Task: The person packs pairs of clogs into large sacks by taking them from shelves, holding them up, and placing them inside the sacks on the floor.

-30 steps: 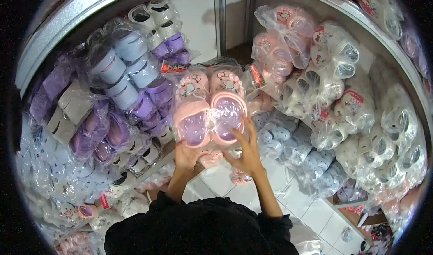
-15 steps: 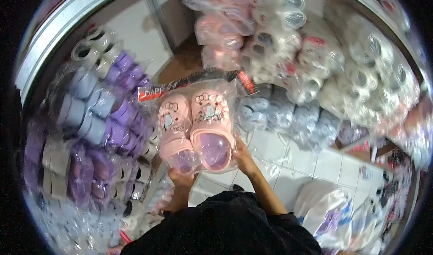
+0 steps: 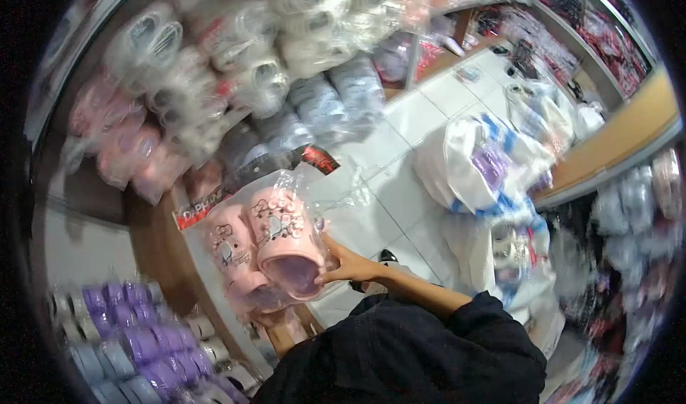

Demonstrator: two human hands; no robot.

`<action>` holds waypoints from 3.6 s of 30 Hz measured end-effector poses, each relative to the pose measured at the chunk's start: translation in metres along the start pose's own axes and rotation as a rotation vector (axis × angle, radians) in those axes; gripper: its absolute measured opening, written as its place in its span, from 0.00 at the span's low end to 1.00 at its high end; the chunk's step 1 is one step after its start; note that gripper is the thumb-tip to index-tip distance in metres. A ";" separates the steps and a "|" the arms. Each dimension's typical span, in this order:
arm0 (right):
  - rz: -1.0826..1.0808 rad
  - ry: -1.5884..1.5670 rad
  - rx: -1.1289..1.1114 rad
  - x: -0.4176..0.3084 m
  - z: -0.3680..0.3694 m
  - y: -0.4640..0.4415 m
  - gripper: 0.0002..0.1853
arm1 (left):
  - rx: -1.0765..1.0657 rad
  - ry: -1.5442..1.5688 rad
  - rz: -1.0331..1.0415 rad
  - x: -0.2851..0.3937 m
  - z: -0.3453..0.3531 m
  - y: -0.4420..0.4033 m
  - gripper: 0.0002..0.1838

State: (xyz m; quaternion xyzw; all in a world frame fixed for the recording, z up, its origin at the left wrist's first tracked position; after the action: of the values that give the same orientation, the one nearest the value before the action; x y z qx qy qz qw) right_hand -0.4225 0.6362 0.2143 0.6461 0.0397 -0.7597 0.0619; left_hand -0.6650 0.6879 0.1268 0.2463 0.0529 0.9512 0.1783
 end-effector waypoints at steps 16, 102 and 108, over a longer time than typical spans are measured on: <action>0.141 0.119 0.778 -0.010 0.133 -0.019 0.54 | -0.309 -0.001 -0.710 0.064 0.006 -0.101 0.36; 0.391 -0.833 2.590 0.370 0.264 0.558 0.33 | -2.366 -1.617 -1.027 -0.492 -0.127 0.464 0.44; 0.363 -0.677 2.739 0.324 0.283 0.551 0.30 | -2.553 -1.340 -1.074 -0.464 -0.104 0.491 0.41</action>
State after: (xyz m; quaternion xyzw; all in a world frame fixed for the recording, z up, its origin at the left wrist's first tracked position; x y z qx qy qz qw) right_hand -0.6696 0.0374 -0.0489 -0.0195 -0.8137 -0.2943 -0.5009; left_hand -0.4911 0.0600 -0.0800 0.2559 -0.7788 -0.0946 0.5648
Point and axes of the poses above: each hand's wrist, its own y-axis away from the middle knuckle, its own z-axis out of the palm, x = y × z, the point moved 5 cm from there along -y, towards the middle knuckle, and after that the axes turned 14 degrees about y, right-handed, at the moved point
